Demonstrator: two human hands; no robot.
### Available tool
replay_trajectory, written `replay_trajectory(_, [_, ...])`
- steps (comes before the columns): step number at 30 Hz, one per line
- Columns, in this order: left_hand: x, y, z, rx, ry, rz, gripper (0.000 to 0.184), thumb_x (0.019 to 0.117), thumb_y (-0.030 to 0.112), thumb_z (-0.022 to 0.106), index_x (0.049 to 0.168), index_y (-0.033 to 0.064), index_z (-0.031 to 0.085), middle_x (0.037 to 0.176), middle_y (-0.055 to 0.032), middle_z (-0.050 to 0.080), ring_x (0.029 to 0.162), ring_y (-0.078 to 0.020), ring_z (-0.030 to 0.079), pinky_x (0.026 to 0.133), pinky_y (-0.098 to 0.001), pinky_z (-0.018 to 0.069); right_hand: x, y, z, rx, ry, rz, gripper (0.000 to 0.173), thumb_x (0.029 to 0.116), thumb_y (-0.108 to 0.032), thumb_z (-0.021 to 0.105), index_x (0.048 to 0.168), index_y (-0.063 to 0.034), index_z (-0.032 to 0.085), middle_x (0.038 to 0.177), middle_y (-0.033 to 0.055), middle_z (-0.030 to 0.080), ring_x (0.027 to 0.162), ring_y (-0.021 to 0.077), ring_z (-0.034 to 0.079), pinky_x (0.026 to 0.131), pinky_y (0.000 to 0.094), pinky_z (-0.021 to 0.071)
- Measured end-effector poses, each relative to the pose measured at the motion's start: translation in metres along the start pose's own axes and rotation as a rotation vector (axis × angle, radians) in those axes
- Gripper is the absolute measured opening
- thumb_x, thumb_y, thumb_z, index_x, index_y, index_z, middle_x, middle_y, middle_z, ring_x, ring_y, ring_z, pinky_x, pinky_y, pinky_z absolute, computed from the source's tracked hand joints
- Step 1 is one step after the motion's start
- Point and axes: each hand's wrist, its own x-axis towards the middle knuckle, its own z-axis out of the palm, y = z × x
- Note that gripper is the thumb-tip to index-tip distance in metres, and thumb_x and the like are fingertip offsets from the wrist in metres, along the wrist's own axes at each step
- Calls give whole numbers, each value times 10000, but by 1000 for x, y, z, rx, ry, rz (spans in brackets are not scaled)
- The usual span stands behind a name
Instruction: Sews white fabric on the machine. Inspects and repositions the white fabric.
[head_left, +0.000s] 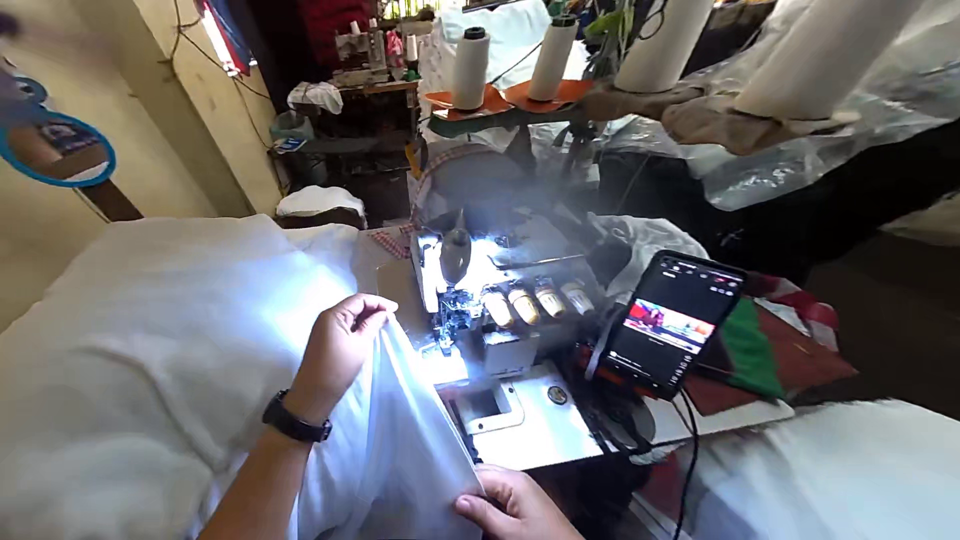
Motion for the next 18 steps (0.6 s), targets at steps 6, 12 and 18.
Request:
replay_trajectory(6, [-11,-29,23,472,-80,117,104,967,185,648,992,156,745,958,22,687,943,-126,662,869,-389,559,-19,29,10,13,-17,96,267,1004,-161,616,915,64,729,910,148,698,871,179,668,826,368,541])
replay_trajectory(12, [14,-36,44,642,-157,-24,131,972,227,665,987,122,740,1193,-109,633,1173,-316,580,985,-564,463,-23,32,13,58,51,74,262,1006,-151,615,893,62,717,893,139,689,857,176,665,804,358,549])
replay_trajectory(18, [79,-35,68,803,-157,-157,315,863,140,711,1167,59,715,1290,-147,613,1233,-354,560,990,-592,439,14,14,4,46,208,4,259,993,-193,647,855,9,734,825,61,682,785,60,635,745,233,524])
